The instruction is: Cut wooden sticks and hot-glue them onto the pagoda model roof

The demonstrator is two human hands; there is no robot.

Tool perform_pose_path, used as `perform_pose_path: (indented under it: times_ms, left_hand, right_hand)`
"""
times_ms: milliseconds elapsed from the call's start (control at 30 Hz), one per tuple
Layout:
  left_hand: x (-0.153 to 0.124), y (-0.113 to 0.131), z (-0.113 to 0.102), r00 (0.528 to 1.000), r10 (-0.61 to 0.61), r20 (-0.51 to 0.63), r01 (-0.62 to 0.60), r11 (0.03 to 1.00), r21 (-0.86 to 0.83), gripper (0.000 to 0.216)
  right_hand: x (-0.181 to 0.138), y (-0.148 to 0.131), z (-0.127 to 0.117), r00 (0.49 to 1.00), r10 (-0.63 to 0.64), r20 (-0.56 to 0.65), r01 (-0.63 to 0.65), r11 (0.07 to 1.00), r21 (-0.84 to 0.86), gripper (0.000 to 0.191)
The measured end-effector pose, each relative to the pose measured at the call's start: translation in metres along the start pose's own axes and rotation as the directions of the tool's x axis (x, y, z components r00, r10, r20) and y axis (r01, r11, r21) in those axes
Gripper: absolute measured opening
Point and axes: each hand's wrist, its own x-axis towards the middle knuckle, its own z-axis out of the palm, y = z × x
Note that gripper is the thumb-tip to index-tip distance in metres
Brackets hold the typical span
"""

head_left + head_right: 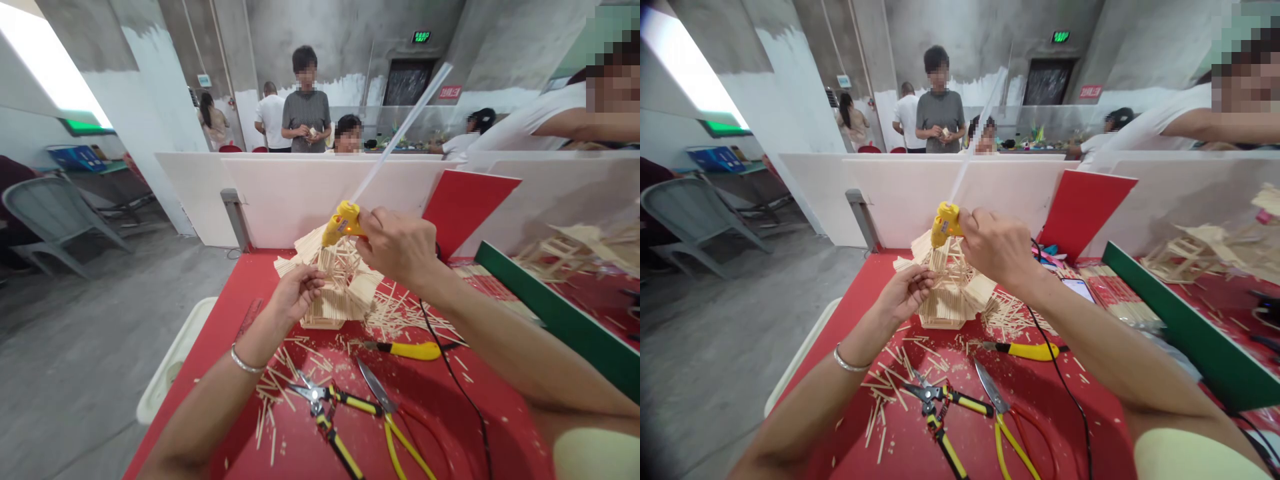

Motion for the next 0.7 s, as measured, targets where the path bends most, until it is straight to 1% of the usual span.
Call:
perform_pose_path:
  times_ms: [133, 333, 600, 700]
  left_hand:
    - [-0.001, 0.000, 0.000, 1.000, 0.014, 0.001, -0.014, 1.000, -0.002, 0.005]
    - [-0.006, 0.002, 0.002, 1.000, 0.004, -0.010, -0.004, 1.000, 0.003, 0.004]
    - [-0.009, 0.004, 0.003, 1.000, -0.002, -0.016, 0.002, 1.000, -0.003, 0.005]
    - [-0.010, 0.005, 0.002, 1.000, 0.001, -0.017, -0.001, 1.000, 0.003, 0.005]
  right_hand:
    - [-0.001, 0.001, 0.000, 1.000, 0.003, 0.028, -0.004, 0.999, 0.032, 0.041]
    - [0.001, -0.001, 0.000, 0.999, 0.034, 0.003, -0.034, 0.999, 0.010, 0.040]
    - [-0.003, -0.003, -0.001, 0.999, 0.027, 0.042, -0.030, 0.998, 0.056, 0.041]
    - [-0.003, -0.002, -0.003, 0.999, 0.039, 0.033, -0.040, 0.999, 0.036, 0.043]
